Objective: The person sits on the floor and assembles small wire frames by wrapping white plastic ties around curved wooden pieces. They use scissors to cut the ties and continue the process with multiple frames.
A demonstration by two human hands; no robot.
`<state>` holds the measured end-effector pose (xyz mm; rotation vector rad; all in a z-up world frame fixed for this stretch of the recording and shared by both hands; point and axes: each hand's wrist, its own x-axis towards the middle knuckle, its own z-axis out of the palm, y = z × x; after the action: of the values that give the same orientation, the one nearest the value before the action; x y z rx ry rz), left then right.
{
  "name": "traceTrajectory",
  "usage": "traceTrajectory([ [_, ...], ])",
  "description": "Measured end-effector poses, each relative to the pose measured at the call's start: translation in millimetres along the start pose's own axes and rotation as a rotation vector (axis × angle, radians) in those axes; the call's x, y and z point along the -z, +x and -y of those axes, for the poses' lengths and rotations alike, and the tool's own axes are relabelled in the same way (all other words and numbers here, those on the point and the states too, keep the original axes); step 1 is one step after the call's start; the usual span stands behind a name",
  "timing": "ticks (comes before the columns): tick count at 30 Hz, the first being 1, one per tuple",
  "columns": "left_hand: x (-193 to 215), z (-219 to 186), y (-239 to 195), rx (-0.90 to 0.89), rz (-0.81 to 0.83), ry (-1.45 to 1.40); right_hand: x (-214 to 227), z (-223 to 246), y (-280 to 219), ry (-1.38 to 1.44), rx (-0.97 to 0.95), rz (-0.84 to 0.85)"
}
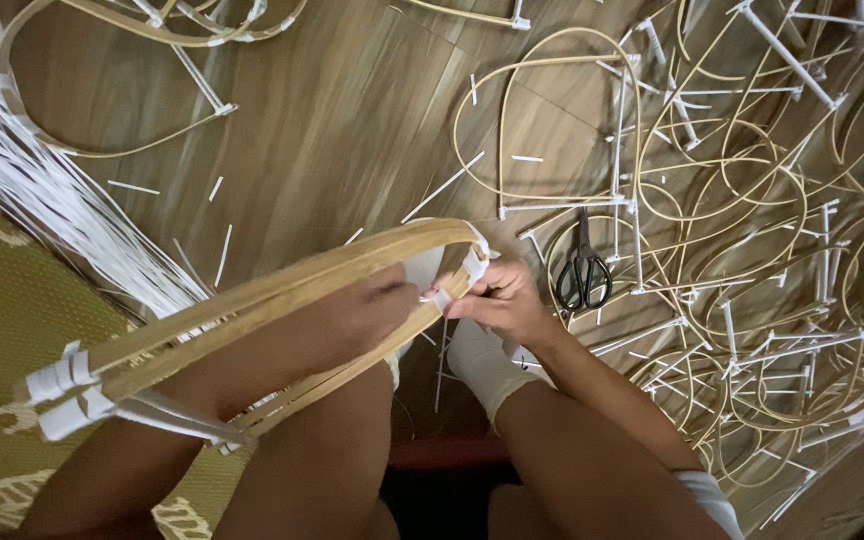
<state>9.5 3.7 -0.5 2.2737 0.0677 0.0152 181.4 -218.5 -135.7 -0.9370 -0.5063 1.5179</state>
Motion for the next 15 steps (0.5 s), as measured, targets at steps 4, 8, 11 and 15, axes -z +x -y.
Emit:
traceTrajectory([
  [4,1.7,1.2,1.5,-0.263,-0.022,0.277,2.1,-0.8,-1.3,-0.048,-0.015,-0.011],
  [8,-7.4,2.8,-2.0,-0.265,0.005,0.182,4.4,-2.8,-3.6,-0.051,-0.141,-0.056],
  [11,-16.4,4.8,2.5,-0.283,-0.067,0.205,1.4,-6.5,-5.0,0.012,-0.13,-0.072],
  [15,-19.6,2.7,10.0,-0.256,-0.123,0.206,0.1,-2.9,-5.0,-0.097,-0.239,-0.122],
])
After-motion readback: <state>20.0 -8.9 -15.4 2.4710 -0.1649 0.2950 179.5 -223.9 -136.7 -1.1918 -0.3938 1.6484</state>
